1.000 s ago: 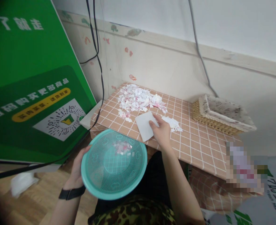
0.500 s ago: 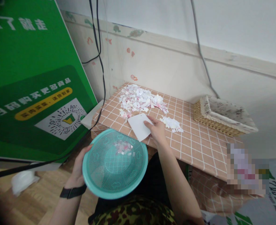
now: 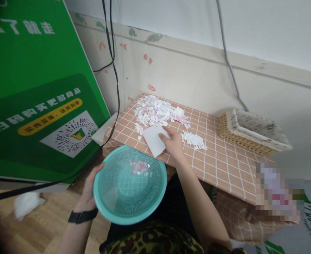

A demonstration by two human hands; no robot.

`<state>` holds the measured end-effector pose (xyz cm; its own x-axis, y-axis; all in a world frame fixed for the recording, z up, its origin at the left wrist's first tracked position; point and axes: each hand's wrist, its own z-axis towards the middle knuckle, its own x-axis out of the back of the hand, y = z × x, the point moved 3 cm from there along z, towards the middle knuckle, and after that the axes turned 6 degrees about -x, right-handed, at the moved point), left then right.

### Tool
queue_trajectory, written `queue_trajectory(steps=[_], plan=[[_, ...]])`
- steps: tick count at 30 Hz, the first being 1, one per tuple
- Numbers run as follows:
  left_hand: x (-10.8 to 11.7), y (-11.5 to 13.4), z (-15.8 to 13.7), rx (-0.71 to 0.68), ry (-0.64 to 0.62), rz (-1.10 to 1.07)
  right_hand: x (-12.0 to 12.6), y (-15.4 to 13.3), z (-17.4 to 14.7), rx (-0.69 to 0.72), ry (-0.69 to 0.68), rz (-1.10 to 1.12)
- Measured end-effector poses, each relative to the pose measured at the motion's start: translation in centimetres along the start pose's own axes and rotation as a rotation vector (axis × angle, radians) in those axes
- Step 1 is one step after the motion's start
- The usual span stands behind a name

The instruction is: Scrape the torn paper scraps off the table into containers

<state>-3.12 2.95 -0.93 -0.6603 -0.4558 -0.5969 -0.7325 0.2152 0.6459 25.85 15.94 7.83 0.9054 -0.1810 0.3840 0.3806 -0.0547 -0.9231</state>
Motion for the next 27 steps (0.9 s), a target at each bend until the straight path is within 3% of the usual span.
queue_trajectory(steps=[12, 16, 21, 27], plan=[[0.0, -0.2, 0.0, 0.044, 0.048, -0.027, 1.7, -4.6, -0.4, 0.283, 0.007, -0.388], [0.2, -0.3, 0.2, 0.029, 0.061, -0.008, 0.7, -6.0, -0.1, 0.343, 0.000, -0.458], [0.2, -0.3, 0.2, 0.037, 0.059, -0.002, -0.5, -6.5, 0.5, 0.344, -0.025, -0.507], [0.2, -0.3, 0.2, 0.044, 0.091, -0.012, 0.3, -6.3, 1.1, 0.313, 0.020, -0.439]])
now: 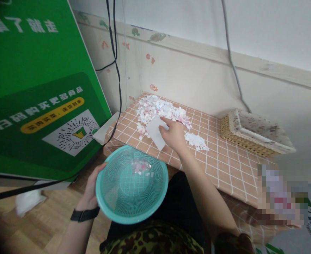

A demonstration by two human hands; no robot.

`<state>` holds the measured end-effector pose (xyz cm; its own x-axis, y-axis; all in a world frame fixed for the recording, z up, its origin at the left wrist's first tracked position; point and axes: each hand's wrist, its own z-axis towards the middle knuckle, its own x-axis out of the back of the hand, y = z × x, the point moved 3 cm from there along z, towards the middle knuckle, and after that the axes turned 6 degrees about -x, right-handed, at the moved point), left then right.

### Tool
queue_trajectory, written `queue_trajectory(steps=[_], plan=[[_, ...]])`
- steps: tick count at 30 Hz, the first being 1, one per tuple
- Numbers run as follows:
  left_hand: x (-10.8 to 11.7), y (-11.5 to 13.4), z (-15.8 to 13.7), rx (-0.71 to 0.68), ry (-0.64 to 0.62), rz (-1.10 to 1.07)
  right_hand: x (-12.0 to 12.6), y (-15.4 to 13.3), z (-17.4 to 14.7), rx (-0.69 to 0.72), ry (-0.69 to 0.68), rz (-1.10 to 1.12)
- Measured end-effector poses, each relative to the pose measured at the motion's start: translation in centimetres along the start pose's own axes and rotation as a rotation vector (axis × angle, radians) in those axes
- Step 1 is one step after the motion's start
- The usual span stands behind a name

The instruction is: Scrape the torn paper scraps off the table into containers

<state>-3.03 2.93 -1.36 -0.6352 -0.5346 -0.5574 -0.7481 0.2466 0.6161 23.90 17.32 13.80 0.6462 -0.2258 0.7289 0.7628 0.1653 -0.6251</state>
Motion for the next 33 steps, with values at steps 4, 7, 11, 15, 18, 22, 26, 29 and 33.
queue_trajectory(steps=[4, 7, 11, 15, 18, 22, 26, 29, 33], plan=[[0.1, -0.1, 0.1, 0.003, -0.001, 0.008, -0.7, -0.1, 0.3, -0.014, -0.055, -0.006], [0.1, -0.1, 0.1, 0.002, -0.014, 0.010, -1.2, -0.3, 0.5, 0.002, -0.068, 0.024], [0.2, -0.2, 0.1, 0.013, -0.015, 0.012, -0.9, -0.4, 0.3, 0.002, -0.052, 0.079], [0.2, -0.2, 0.1, 0.014, -0.030, 0.014, -0.3, -0.5, -0.7, 0.020, -0.092, 0.049], [0.1, -0.2, 0.2, 0.029, -0.041, -0.001, 0.2, -0.7, -1.5, 0.016, -0.100, 0.023], [0.1, -0.3, 0.2, 0.061, -0.026, -0.016, 0.3, -1.1, -2.4, -0.019, -0.109, 0.038], [0.3, -0.4, 0.2, 0.061, -0.018, -0.025, -0.4, -1.6, -2.7, -0.051, -0.118, 0.038], [0.3, -0.3, 0.2, 0.033, -0.036, -0.021, -0.6, -1.7, -2.7, -0.032, -0.119, -0.005], [0.4, -0.4, 0.3, 0.060, -0.024, -0.013, 0.9, -0.9, -2.7, -0.016, -0.131, -0.096]])
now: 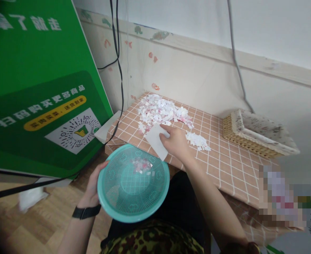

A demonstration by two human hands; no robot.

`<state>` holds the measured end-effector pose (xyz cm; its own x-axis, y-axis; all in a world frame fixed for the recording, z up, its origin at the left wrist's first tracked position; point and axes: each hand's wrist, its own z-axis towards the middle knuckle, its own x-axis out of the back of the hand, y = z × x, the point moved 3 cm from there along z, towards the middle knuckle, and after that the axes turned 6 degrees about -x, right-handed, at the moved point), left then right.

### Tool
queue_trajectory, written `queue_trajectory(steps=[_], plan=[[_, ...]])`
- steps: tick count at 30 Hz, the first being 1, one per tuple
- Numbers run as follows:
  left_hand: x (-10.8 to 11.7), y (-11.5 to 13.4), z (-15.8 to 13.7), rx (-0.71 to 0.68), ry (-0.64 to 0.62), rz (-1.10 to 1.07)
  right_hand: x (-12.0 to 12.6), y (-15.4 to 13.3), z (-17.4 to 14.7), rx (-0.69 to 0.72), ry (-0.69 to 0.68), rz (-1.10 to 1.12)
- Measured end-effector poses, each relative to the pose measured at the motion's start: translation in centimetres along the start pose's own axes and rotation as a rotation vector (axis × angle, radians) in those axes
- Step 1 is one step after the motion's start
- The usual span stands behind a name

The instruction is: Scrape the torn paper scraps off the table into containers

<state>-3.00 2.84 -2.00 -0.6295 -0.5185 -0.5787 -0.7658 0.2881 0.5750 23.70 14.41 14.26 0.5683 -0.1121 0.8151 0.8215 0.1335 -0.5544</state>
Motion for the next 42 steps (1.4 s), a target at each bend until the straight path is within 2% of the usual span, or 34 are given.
queue_trajectory(steps=[6, 10, 15, 20, 26, 34, 38, 42], plan=[[0.0, -0.1, 0.2, 0.003, -0.026, -0.018, 2.0, 1.2, 0.2, 0.045, 0.052, -0.033], [0.1, -0.1, 0.2, 0.008, -0.010, -0.010, 1.1, 1.1, 1.1, 0.058, 0.101, 0.039], [0.1, 0.1, 0.1, -0.039, 0.012, -0.010, -0.5, 1.4, 1.7, 0.038, 0.063, 0.031], [0.0, -0.1, 0.2, -0.016, -0.009, -0.020, 0.8, 3.1, 1.2, 0.077, 0.094, 0.073], [0.0, -0.2, 0.2, -0.028, -0.003, 0.000, 2.5, 4.6, 0.8, -0.017, 0.156, 0.108], [-0.4, 0.0, -0.1, -0.041, -0.019, 0.011, 0.2, 3.5, -0.2, 0.015, 0.121, 0.097], [-0.6, 0.1, -0.3, -0.009, -0.022, 0.008, 0.7, 5.3, -1.3, -0.065, 0.131, 0.074], [-0.7, 0.1, -0.4, 0.004, -0.008, 0.001, 2.2, 7.8, -2.0, -0.144, 0.179, 0.254]])
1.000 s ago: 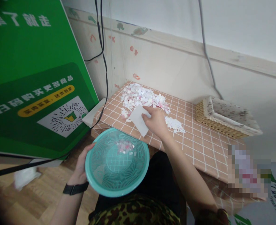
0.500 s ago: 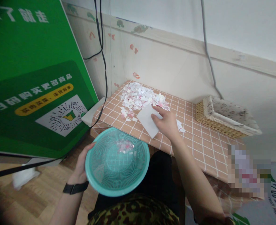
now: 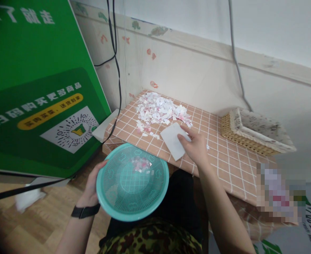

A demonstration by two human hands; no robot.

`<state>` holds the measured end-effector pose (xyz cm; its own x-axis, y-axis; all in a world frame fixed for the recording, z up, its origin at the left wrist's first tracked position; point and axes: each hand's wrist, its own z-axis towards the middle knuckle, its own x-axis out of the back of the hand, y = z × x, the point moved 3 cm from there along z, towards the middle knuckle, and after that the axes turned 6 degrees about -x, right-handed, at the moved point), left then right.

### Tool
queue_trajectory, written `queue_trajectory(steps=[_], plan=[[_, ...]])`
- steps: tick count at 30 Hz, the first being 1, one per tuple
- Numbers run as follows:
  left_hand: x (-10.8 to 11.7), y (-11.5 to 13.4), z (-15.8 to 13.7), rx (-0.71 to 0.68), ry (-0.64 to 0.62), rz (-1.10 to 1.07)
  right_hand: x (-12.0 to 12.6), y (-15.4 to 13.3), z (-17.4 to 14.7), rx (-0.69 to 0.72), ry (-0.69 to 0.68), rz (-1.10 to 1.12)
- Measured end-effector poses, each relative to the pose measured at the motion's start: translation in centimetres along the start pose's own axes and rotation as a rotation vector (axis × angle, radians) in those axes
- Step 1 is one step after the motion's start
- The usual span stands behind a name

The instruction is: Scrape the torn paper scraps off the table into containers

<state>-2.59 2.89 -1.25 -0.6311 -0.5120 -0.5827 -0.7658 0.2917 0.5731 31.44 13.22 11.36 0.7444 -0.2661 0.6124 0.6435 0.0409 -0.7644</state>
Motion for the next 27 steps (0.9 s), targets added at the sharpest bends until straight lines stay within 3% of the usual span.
queue_trajectory(steps=[3, 7, 16, 21, 27], plan=[[0.1, -0.1, 0.1, -0.008, -0.003, -0.009, 0.8, 0.9, 0.0, -0.044, 0.061, 0.131], [0.2, -0.1, 0.2, -0.032, -0.014, -0.001, 0.2, 0.7, -0.5, -0.048, 0.097, 0.132], [0.0, 0.0, 0.1, -0.030, -0.009, 0.005, -5.5, -3.2, -5.1, -0.041, 0.041, 0.113], [0.5, -0.2, 0.3, -0.030, 0.014, -0.010, -7.9, -3.9, -6.1, -0.064, 0.042, 0.094], [0.2, -0.1, 0.2, -0.022, -0.004, 0.007, -7.1, -3.6, -5.4, -0.092, 0.112, -0.044]])
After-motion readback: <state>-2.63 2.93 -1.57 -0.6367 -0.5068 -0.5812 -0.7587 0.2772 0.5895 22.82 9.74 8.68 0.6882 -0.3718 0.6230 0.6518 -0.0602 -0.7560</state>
